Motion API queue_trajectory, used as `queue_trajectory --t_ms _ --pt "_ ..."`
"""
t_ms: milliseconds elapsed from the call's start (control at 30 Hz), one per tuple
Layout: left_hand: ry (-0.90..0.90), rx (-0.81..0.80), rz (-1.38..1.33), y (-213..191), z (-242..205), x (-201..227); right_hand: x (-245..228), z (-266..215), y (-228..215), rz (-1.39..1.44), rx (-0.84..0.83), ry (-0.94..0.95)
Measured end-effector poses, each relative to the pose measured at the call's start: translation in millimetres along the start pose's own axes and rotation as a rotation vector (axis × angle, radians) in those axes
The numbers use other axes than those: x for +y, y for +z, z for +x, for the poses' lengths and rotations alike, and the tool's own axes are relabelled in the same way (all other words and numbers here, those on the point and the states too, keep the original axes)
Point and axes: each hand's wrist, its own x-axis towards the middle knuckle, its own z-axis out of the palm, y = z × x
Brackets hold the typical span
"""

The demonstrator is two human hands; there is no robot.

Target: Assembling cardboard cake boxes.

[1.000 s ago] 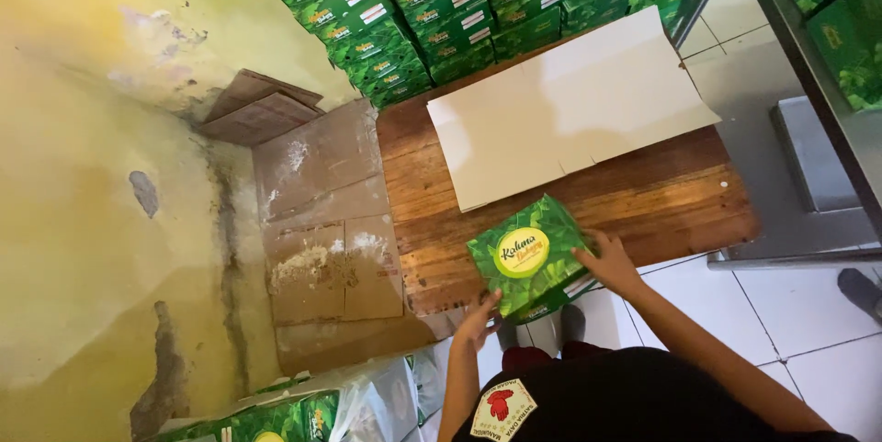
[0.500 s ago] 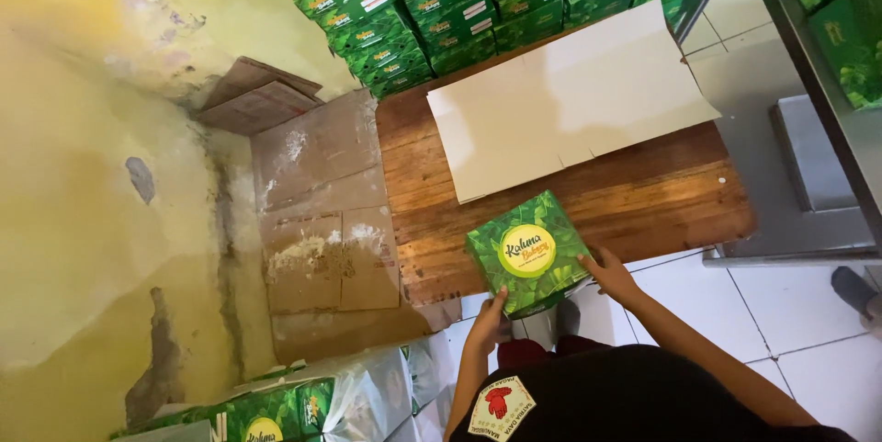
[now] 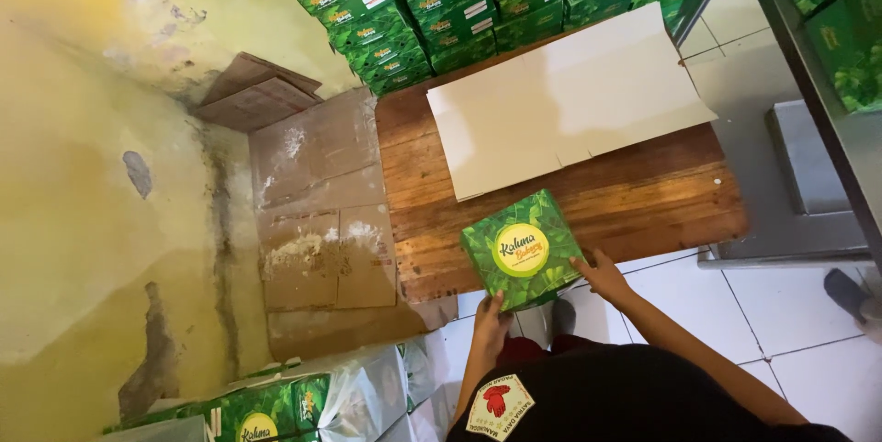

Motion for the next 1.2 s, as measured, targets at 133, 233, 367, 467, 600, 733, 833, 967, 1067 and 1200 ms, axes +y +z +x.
queue_trajectory --t_ms 133,233,367,467,600,733,833,967,1067,1200 --pt "-0.003 -0.019 0.154 4 -11 0 5 4 0 0.019 -0.017 0.002" --pt "0.138 0.004 0.519 -12 15 -11 -5 1 -4 -0.096 -0.032 -0.014" --pt "0.225 0.086 0.94 -38 50 -37 -9 -4 -6 -0.211 -0.037 -0.016" --pt "0.257 0.072 0.988 -30 41 -32 28 22 1 -0.177 -0.041 -0.038" --pt "0.279 0.063 1.018 -34 53 -36 31 38 2 -0.14 -0.045 0.028" --pt "0.405 -0.031 0.964 -26 42 -28 10 23 -2 -0.054 -0.088 0.134" --pt "0.433 -0.092 0.922 -26 43 -26 -1 18 -7 0.006 -0.143 0.186" --pt "0.303 -0.12 0.853 -33 46 -21 -5 7 -18 0.031 -0.197 0.148" --pt "0.162 -0.223 0.558 -34 25 0 -28 -19 -25 0.072 -0.246 0.173" --pt "0.012 -0.364 0.318 -47 11 18 -45 -51 -24 0.198 -0.278 0.181"
